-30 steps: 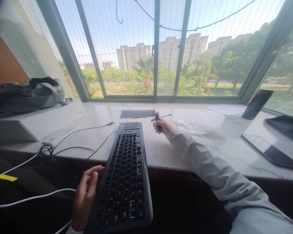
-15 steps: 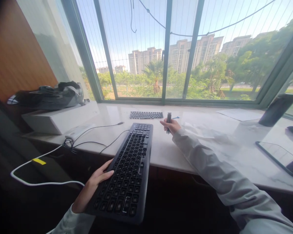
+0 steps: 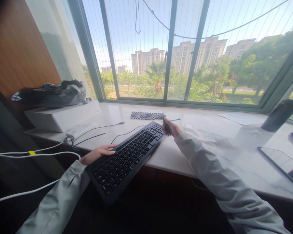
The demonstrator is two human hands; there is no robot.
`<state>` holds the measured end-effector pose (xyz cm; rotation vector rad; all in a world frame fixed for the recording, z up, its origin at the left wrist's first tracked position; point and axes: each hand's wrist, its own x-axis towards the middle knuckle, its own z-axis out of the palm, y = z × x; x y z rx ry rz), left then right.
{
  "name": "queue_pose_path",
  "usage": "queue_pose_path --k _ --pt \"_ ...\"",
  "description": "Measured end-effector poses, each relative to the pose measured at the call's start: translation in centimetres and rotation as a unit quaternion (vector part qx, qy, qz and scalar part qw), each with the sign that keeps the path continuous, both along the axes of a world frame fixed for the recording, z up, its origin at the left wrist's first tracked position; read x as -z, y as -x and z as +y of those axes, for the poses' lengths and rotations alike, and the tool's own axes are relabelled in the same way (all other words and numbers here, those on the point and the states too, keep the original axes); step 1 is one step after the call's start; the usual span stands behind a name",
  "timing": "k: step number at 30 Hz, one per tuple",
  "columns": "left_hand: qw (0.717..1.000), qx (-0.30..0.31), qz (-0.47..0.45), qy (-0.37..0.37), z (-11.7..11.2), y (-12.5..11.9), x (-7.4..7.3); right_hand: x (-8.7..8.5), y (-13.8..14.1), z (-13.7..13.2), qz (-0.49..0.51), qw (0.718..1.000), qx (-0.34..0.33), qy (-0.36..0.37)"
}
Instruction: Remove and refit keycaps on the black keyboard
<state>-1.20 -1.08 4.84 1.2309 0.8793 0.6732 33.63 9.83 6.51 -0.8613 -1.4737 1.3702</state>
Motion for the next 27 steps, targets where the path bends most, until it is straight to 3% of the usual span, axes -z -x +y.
queue_pose_path --k 4,8,14,19,22,26,27 --pt "0.995 -0.006 0.091 -0.044 2.4 0.8 -0.9 0.7 0.2 0.0 -0.111 0.989 0.004 -0.098" --pt "0.978 0.026 0.18 -0.101 4.2 1.5 -2.1 1.0 0.5 -0.2 -0.169 0.969 -0.022 -0.18" --pt "0.923 -0.024 0.334 -0.191 5.8 1.2 -3.9 1.0 0.8 -0.5 -0.147 0.974 -0.041 -0.169" --pt "0.904 -0.031 0.369 -0.213 6.3 1.2 -3.3 0.8 0.6 -1.1 -0.162 0.976 -0.049 -0.135" --pt "0.874 -0.052 0.417 -0.242 6.3 1.7 -2.5 0.8 0.5 -1.5 -0.23 0.946 -0.071 -0.217" --pt "0.795 -0.191 0.459 -0.346 4.5 0.7 -2.6 1.2 0.5 -2.4 -0.302 0.865 -0.107 -0.387" --pt "0.79 -0.208 0.446 -0.365 3.5 -0.2 -2.9 1.3 0.6 -2.8 -0.317 0.844 -0.105 -0.419"
